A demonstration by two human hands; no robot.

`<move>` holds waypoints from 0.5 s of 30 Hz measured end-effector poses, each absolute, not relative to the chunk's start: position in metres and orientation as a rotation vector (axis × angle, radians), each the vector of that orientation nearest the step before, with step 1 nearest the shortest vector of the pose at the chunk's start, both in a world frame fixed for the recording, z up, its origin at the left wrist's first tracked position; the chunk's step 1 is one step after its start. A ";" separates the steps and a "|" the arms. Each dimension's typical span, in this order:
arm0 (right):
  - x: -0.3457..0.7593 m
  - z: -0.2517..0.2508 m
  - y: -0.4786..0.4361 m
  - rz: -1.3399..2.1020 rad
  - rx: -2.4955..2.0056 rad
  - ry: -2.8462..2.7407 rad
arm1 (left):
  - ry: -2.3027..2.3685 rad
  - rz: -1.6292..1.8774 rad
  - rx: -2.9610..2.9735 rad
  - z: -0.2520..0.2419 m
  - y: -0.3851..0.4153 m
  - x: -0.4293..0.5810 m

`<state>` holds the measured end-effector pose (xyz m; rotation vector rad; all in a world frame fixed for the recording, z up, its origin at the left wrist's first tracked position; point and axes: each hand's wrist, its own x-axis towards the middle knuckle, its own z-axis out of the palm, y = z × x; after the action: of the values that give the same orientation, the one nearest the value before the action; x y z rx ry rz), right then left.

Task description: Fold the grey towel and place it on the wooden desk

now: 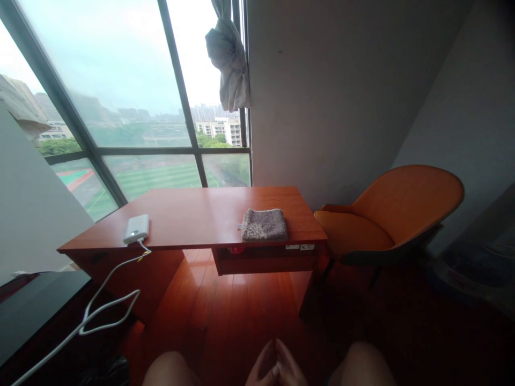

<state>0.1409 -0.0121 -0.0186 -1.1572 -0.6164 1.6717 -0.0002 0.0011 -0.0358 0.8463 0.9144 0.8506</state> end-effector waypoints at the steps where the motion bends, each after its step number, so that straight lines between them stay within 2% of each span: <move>1: 0.142 -0.017 -0.007 1.698 -1.135 -0.617 | 0.895 0.869 0.835 -0.032 0.004 -0.002; 7: 0.149 0.001 0.005 1.849 -1.044 -0.628 | 0.928 0.885 0.745 0.004 0.012 -0.010; 15: 0.135 -0.015 -0.008 1.781 -1.102 -0.566 | 0.941 0.891 0.679 -0.001 -0.003 -0.007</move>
<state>0.1347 -0.0084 -0.0149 -1.1015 -0.5664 1.7814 -0.0066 -0.0025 -0.0007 0.6794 0.9412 0.8913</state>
